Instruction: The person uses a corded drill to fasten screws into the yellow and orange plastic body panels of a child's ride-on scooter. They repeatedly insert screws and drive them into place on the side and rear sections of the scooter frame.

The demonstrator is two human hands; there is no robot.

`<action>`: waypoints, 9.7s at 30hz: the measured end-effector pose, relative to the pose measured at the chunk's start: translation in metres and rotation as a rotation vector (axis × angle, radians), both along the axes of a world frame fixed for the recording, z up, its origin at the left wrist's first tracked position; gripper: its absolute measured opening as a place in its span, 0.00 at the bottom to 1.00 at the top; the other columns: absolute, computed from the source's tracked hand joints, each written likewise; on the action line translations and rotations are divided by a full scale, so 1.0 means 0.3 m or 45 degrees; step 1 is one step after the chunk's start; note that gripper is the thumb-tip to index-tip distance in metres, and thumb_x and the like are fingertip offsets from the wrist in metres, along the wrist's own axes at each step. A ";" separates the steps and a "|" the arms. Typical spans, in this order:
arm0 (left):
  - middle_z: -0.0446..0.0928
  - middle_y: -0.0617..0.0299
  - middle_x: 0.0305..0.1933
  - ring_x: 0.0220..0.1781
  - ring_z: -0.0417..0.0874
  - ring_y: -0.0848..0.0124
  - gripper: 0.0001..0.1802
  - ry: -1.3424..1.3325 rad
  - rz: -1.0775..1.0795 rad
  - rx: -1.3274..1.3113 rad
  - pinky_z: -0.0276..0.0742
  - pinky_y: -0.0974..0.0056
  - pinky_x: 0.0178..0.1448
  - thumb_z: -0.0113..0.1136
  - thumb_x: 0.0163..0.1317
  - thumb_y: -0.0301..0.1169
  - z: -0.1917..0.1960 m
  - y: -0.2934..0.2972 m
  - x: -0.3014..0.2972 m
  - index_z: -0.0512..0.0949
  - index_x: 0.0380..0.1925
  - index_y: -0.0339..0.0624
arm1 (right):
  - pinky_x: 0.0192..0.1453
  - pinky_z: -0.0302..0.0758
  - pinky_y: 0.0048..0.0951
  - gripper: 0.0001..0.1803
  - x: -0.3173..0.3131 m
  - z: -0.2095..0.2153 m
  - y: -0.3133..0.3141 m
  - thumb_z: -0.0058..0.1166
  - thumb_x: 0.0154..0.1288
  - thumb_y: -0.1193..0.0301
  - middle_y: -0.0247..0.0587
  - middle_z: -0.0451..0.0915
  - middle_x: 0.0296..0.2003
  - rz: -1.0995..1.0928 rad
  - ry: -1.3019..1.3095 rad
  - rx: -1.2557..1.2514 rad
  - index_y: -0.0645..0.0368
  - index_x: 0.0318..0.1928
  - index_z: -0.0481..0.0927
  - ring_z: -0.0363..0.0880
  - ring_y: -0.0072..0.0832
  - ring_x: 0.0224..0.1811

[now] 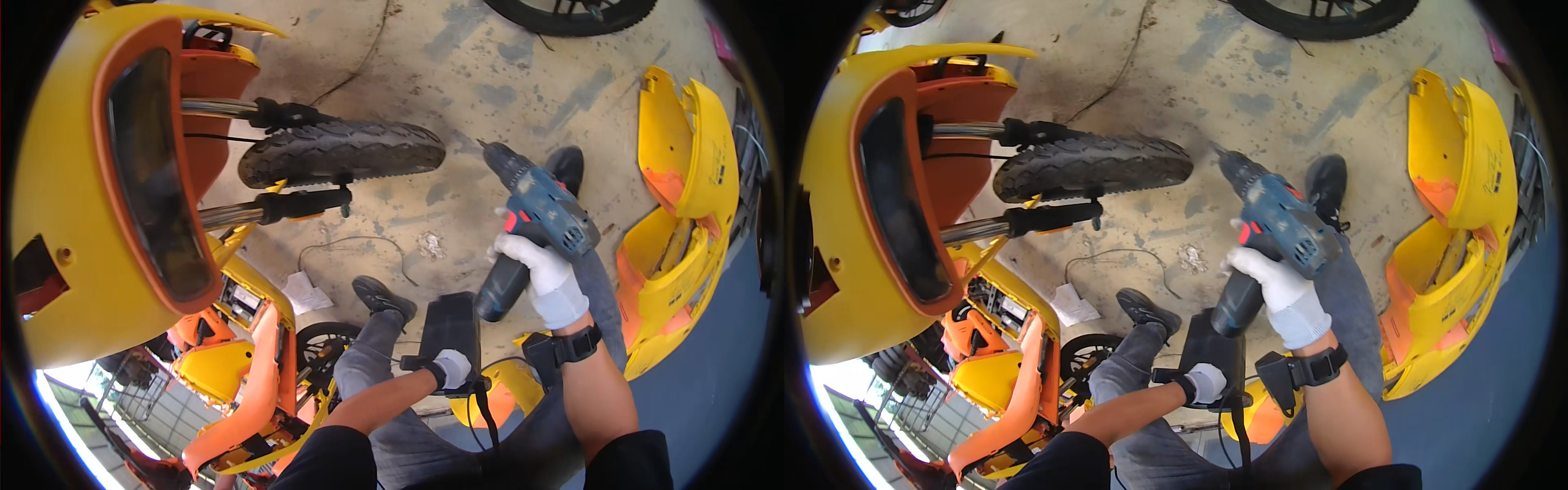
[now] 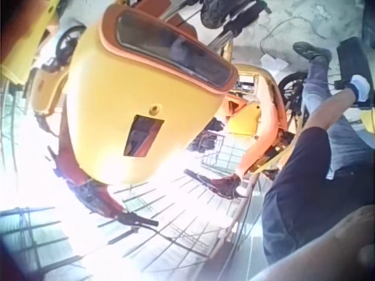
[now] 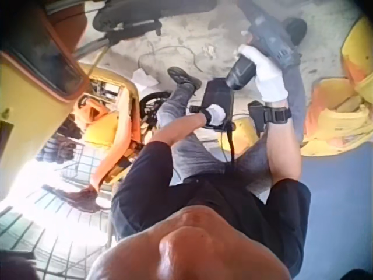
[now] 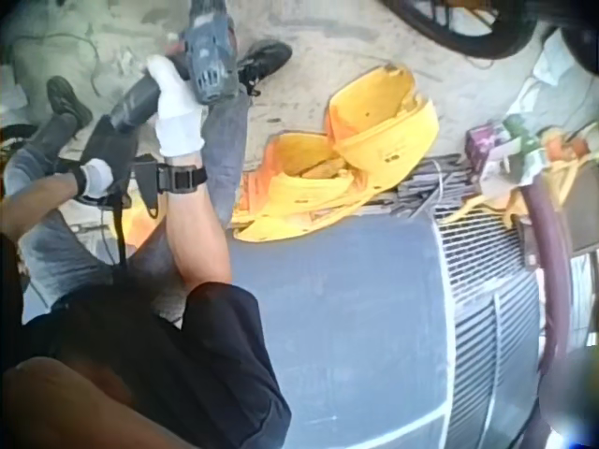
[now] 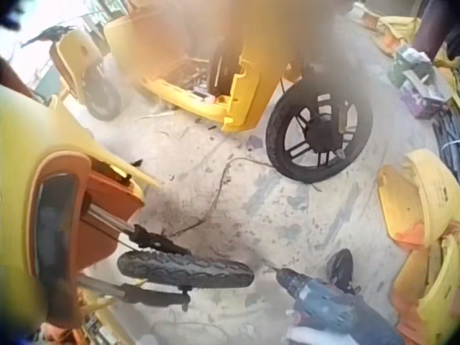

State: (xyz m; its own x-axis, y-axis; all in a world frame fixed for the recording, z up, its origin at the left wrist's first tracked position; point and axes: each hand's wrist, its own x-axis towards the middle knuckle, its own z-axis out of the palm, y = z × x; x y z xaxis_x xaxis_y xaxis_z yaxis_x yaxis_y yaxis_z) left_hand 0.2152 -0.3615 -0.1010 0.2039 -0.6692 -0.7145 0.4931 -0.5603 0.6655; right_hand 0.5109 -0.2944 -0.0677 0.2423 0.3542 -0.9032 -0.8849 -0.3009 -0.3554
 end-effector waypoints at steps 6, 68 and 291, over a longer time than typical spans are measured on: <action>0.84 0.47 0.38 0.44 0.85 0.49 0.18 0.083 0.049 0.011 0.80 0.52 0.49 0.62 0.60 0.44 -0.022 0.025 0.052 0.86 0.36 0.40 | 0.47 0.79 0.31 0.25 0.156 0.043 0.116 0.60 0.60 0.75 0.35 0.80 0.33 0.046 -0.017 0.067 0.66 0.58 0.74 0.82 0.28 0.36; 0.78 0.68 0.37 0.34 0.73 0.81 0.17 -0.453 2.195 0.288 0.72 0.74 0.39 0.48 0.70 0.30 0.531 0.998 0.483 0.79 0.53 0.38 | 0.42 0.79 0.27 0.15 0.452 0.191 0.654 0.58 0.62 0.74 0.39 0.82 0.30 0.799 -0.555 0.839 0.64 0.49 0.78 0.83 0.25 0.34; 0.70 0.58 0.37 0.30 0.66 0.75 0.17 -0.041 3.102 0.080 0.63 0.72 0.31 0.44 0.76 0.34 0.104 1.256 0.750 0.73 0.51 0.28 | 0.41 0.80 0.45 0.11 0.387 -0.592 1.370 0.58 0.53 0.70 0.50 0.83 0.32 1.763 -2.187 1.229 0.55 0.38 0.80 0.84 0.50 0.36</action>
State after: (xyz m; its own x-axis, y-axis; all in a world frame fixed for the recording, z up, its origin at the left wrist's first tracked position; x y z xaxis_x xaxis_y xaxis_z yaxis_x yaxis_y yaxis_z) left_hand 0.4402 0.0153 -0.0697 0.2523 0.6702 -0.6979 0.0123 0.7190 0.6949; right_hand 0.6270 0.1168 -0.2452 -0.3568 0.9113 0.2054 0.7021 0.4066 -0.5845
